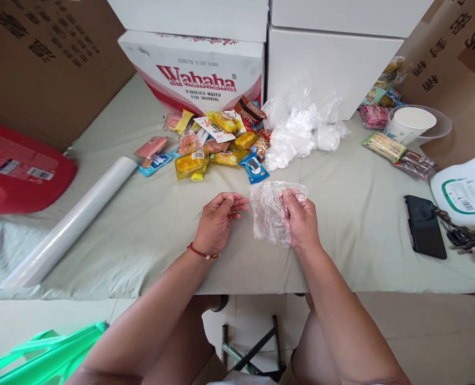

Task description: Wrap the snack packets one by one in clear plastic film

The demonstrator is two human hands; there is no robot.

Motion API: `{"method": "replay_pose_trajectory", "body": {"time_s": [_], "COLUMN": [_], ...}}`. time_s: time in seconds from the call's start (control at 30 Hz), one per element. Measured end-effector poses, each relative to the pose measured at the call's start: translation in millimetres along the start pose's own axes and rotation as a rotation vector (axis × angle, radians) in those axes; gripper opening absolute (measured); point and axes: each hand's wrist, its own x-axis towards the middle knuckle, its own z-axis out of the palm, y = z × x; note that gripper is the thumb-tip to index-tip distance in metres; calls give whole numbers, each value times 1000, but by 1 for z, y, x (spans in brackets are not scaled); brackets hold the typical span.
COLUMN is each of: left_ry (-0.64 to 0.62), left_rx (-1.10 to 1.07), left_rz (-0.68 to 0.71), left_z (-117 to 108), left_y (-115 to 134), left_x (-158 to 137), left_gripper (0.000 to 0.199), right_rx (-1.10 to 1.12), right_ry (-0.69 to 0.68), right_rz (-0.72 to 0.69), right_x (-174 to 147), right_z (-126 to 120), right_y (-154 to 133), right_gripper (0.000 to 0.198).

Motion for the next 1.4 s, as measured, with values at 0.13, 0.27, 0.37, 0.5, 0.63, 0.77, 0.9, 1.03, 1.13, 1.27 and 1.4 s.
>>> {"method": "replay_pose_trajectory", "body": {"time_s": [0.13,0.27,0.37,0.5,0.63,0.77,0.9,1.03,1.13,1.27,1.4], "left_ry": [-49,-120,-192,-151,-128,-67,10,134,254,267,264], "left_rx": [-19,-3,-31,-37,-175,-304,-313,-282,-152,123,410], "left_rz": [-24,2,-6,19,-6,-89,-80,-1,96,201,217], "left_z": [4,8,10,9,4,-5,-14,-23,-29,-39,-57], "left_y": [-1,-4,-5,-4,5,16,24,25,27,32,34], "left_x": [-2,-5,-6,-7,-5,0,5,11,16,21,26], "left_gripper": [36,42,31,28,25,28,29,32,29,19,13], "right_rx": [31,83,117,169,164,59,-64,-162,-210,-306,-474], "right_ry": [-114,-273,-320,-277,-222,-115,-101,-46,-24,-13,-4], "right_rz": [68,165,221,219,239,183,104,23,-8,42,-12], "right_x": [-7,-14,-15,-11,-6,-3,-3,1,6,14,22], "right_z": [9,19,21,16,13,13,10,2,-5,-17,-33], "right_y": [3,10,13,13,7,4,7,8,5,-1,-5], "right_gripper": [44,42,40,36,38,44,44,45,44,44,41]}}
